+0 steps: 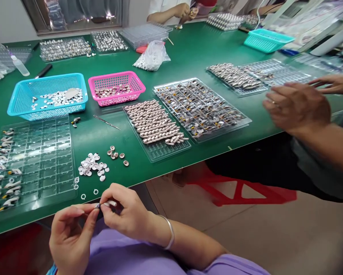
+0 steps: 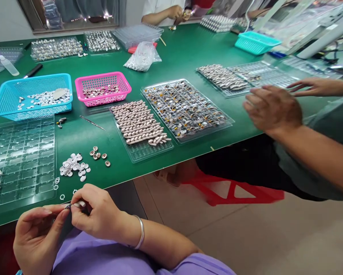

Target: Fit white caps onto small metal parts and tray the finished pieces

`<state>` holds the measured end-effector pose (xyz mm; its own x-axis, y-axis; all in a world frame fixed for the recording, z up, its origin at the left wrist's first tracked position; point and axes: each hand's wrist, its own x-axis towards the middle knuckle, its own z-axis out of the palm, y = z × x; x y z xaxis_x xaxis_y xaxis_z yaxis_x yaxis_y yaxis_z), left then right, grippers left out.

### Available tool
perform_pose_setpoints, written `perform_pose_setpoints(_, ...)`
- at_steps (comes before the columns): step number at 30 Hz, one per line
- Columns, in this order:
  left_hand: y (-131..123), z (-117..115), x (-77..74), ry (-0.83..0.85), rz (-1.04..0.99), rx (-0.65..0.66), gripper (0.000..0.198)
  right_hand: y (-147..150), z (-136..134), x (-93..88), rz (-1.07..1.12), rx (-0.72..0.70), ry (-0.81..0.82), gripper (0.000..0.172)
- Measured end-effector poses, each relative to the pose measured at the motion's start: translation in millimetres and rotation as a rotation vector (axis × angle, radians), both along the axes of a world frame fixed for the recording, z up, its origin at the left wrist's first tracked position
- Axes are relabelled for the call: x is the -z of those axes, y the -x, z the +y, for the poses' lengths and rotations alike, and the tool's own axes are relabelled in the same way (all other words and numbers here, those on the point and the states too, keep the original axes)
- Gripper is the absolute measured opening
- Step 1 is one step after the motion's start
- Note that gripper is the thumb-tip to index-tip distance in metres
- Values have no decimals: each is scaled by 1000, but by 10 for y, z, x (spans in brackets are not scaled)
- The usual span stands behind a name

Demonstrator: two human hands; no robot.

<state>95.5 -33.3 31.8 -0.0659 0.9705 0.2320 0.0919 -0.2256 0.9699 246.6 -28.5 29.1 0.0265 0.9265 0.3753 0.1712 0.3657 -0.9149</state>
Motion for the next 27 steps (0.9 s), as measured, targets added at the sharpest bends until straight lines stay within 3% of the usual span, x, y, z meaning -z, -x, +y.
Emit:
perform_pose_setpoints(6, 54, -17, 1, -1, 85, 40, 28, -20, 2, 3, 80, -59, 137, 6)
perform_pose_setpoints(9, 122, 39, -33, -52, 328, 152, 21, -48, 3, 32, -41, -23, -18, 6)
perform_pose_setpoints(12, 150, 130, -109, -279, 599, 240, 17, -94, 12, 52, -304, 26, -268, 10)
perform_pose_setpoints(18, 90, 202, -259, -617, 928, 239, 16, -215, 42, -22, -695, 16, -519, 28)
perform_pose_setpoints(27, 24, 252, -352, -597, 1058, 299, 6, -334, 74, -72, -821, -77, -615, 22)
